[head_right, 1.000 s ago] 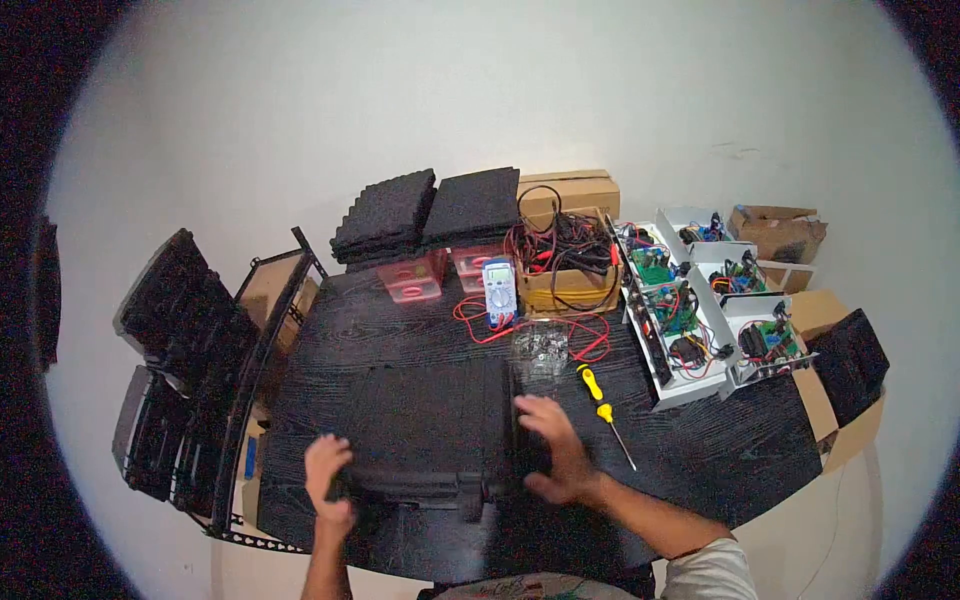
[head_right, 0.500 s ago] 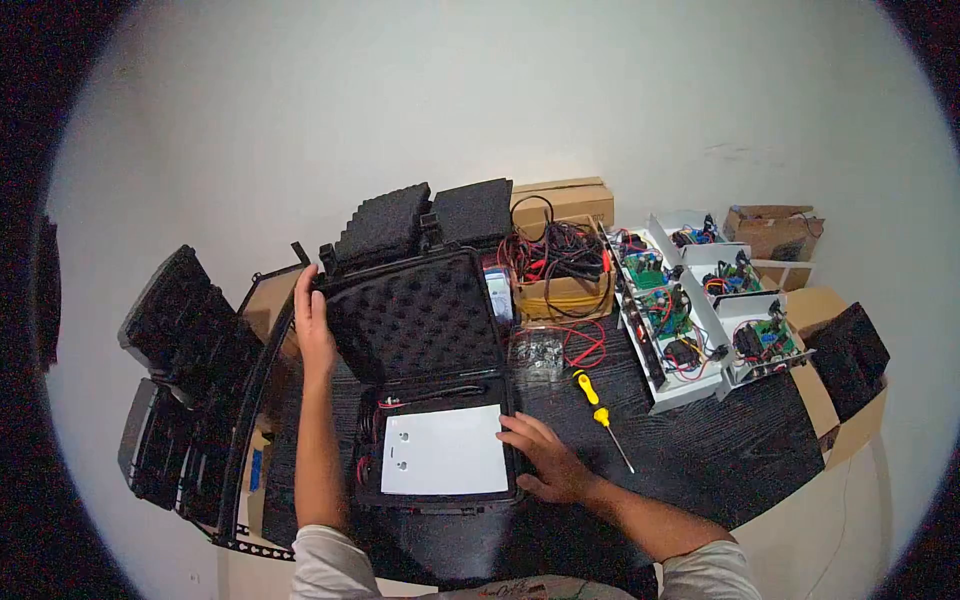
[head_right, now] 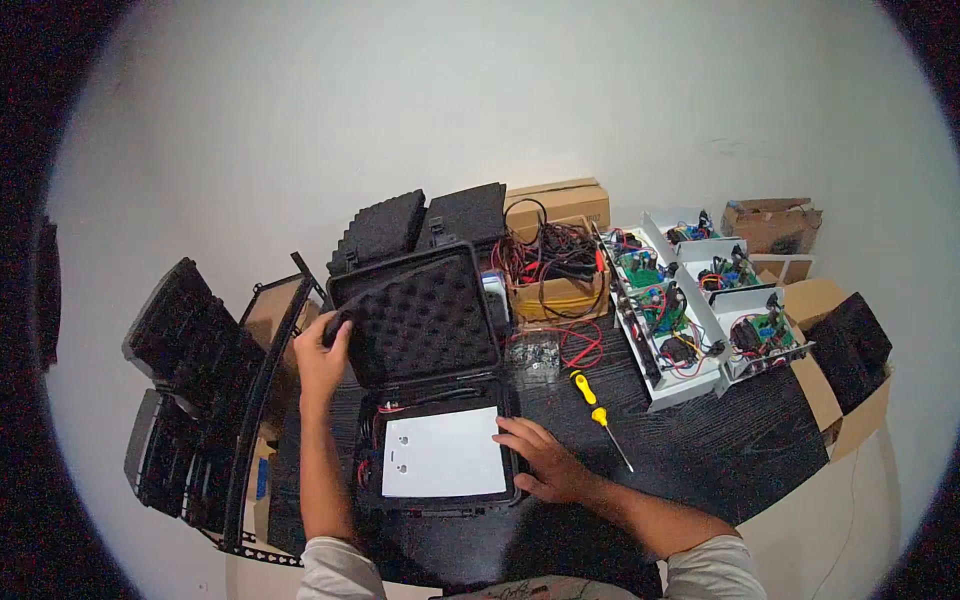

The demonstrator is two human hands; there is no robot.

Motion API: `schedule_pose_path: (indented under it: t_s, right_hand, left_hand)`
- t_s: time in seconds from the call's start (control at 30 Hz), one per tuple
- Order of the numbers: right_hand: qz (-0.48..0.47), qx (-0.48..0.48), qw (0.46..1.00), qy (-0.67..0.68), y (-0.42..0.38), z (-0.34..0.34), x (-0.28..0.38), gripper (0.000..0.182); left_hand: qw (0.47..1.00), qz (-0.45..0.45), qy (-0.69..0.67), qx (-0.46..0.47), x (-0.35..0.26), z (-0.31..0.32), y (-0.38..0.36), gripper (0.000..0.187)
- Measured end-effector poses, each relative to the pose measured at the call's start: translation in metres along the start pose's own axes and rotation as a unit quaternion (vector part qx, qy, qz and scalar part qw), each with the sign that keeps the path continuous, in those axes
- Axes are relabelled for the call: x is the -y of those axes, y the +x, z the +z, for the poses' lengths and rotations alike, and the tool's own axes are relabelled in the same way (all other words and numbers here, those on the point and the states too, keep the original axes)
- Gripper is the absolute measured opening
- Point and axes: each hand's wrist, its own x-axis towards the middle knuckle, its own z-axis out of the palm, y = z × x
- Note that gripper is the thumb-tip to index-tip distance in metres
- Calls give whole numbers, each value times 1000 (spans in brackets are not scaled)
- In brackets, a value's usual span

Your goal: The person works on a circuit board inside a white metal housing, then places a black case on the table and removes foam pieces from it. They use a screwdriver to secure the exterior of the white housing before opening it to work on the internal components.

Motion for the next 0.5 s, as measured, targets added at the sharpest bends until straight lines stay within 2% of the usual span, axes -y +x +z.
schedule_pose_path:
  t_s: [0.07,0.13,0.2,0.3,0.4,0.47,0.5]
  right_hand:
    - [3,-3,1000,1,2,-2,4,69]
    - [12,-7,1000,-2,2,-2,8,71]
    - [10,-14,1000,3,3,-1,6,71]
    - [17,-14,1000,3,4,-3,8,70]
    - [20,-15,1000,0,2,-1,5,68]
    - [21,-13,1000,3,1,1,1,67]
    - [24,-9,1000,6,1,0,1,67]
  left_hand:
    - [999,-6,-27,-25,-21,-16,-3,24]
    - [995,-52,-51,-70,-38,-29,-6,29]
    - [984,-84,-125,-98,-31,-33,-10,35]
    - [979,-108,-116,-128,-30,-37,3,42]
    - [960,-129,-206,-139,17,-31,46,45]
    - [914,-194,-329,-136,14,-31,84,47]
    - [918,-176,-332,-125,28,-28,106,46]
